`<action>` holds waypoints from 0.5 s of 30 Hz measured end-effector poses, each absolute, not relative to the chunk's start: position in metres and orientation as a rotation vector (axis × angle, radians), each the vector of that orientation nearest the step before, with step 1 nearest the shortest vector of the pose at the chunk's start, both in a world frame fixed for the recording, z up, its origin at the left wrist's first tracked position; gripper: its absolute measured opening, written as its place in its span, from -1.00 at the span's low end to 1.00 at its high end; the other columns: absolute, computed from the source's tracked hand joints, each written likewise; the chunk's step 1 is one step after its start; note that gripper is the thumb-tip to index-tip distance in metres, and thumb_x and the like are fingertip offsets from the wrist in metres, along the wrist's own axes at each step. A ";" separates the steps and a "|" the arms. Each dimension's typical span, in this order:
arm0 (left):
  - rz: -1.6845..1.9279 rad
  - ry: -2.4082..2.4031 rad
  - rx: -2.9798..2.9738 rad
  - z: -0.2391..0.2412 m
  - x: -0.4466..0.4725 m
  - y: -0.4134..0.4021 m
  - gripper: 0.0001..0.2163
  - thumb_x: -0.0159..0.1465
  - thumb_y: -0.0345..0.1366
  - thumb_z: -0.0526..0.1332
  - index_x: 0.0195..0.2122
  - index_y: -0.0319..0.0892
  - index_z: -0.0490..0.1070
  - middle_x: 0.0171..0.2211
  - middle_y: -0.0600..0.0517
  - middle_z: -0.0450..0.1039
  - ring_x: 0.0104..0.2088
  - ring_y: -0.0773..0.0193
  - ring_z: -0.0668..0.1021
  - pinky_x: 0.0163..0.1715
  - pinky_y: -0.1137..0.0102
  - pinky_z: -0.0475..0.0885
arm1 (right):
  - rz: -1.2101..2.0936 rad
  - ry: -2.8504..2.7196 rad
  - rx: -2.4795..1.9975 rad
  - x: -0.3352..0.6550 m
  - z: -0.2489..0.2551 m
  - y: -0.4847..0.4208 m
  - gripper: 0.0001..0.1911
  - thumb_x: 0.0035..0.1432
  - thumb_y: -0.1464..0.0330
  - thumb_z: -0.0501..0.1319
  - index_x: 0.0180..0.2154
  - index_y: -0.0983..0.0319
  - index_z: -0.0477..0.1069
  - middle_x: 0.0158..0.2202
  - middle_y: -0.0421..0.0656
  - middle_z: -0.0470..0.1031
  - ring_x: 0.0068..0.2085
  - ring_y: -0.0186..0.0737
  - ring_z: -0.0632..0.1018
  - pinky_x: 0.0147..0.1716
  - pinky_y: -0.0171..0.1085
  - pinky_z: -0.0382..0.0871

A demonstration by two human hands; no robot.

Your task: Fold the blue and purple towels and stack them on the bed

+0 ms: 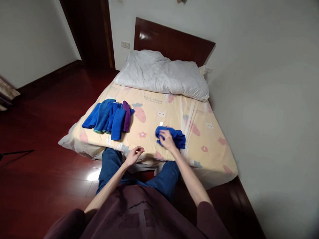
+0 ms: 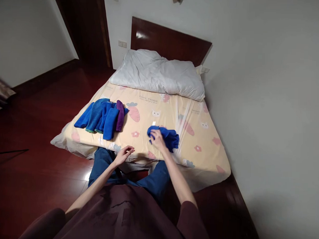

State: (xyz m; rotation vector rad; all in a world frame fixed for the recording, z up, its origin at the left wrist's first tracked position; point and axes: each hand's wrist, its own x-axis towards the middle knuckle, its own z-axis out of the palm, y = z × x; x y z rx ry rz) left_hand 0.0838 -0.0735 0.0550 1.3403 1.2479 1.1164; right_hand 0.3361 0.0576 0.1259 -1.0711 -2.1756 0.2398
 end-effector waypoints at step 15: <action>0.958 1.301 1.639 0.017 0.116 -0.055 -0.48 0.06 -0.43 0.32 0.09 -0.23 0.39 0.01 -0.19 0.51 -0.05 0.06 0.60 -0.13 0.22 0.60 | 1.155 -1.060 -1.133 0.244 0.016 -0.051 -0.71 0.02 0.31 0.35 -0.17 0.24 0.59 -0.08 0.02 0.63 -0.07 -0.06 0.65 -0.02 -0.08 0.60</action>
